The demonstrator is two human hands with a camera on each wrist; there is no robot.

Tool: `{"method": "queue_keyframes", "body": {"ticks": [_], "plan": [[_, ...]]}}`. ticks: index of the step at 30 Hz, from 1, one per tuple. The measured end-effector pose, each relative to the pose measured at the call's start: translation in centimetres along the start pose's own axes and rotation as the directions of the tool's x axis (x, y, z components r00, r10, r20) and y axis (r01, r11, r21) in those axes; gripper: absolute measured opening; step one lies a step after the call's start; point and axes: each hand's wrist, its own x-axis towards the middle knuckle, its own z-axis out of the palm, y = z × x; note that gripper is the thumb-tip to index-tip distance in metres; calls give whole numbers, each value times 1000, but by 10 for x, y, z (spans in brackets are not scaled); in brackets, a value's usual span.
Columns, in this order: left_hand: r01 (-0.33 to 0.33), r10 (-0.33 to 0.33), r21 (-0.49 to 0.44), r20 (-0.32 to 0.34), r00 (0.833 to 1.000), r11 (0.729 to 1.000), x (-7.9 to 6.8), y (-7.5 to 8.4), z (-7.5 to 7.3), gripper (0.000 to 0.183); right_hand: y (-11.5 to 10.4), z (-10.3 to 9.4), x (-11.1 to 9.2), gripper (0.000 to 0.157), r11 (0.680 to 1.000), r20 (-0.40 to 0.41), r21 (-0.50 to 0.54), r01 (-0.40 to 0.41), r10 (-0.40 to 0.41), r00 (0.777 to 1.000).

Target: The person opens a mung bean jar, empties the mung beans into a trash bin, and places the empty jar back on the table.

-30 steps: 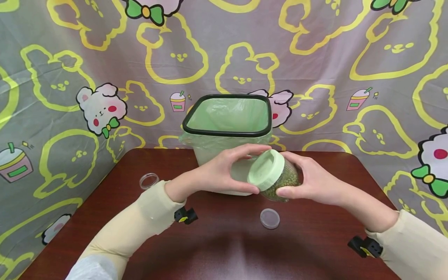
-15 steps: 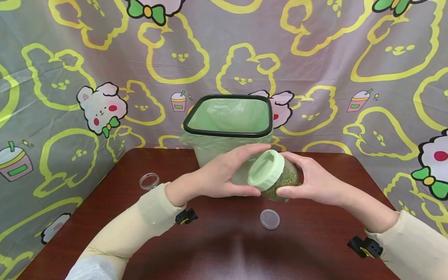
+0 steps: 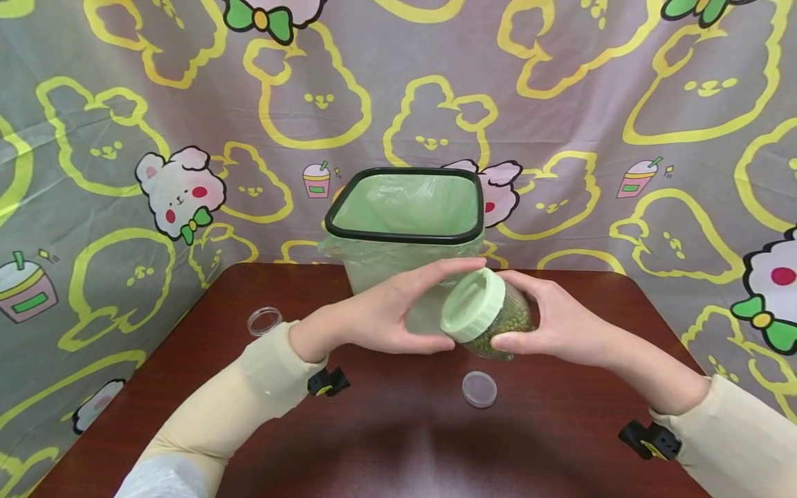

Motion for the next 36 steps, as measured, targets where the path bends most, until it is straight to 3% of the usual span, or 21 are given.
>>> {"method": "queue_keyframes", "body": {"ticks": [7,11,16,18,21,26,29,36], "plan": [[9,-7,40,-52,999,999,-1,0,1,80,0,1,1,65,1000,9,4,2,-2,1000],[12,1,147,-92,996,989,-2,-1,4,79,1,2,1,65,1000,2,4,19,-19,1000],[6,37,391,-102,994,920,-2,-2,7,78,1,3,2,63,1000,3,8,15,-15,1000],[6,37,431,-91,995,902,-2,-3,7,80,1,3,3,62,1000,4,5,12,-12,1000],[10,20,384,-73,997,923,-3,-7,6,85,0,2,3,63,1000,-1,-9,4,-4,1000],[30,-13,224,-76,997,974,-5,-11,0,88,-1,0,2,67,999,-14,-28,-15,15,1000],[46,-35,166,-70,997,985,-6,-10,-1,88,0,0,2,67,999,-14,-28,-21,20,1000],[16,-13,70,-41,999,997,-1,-6,-1,83,-1,0,3,66,999,-1,-28,-28,28,1000]]}}
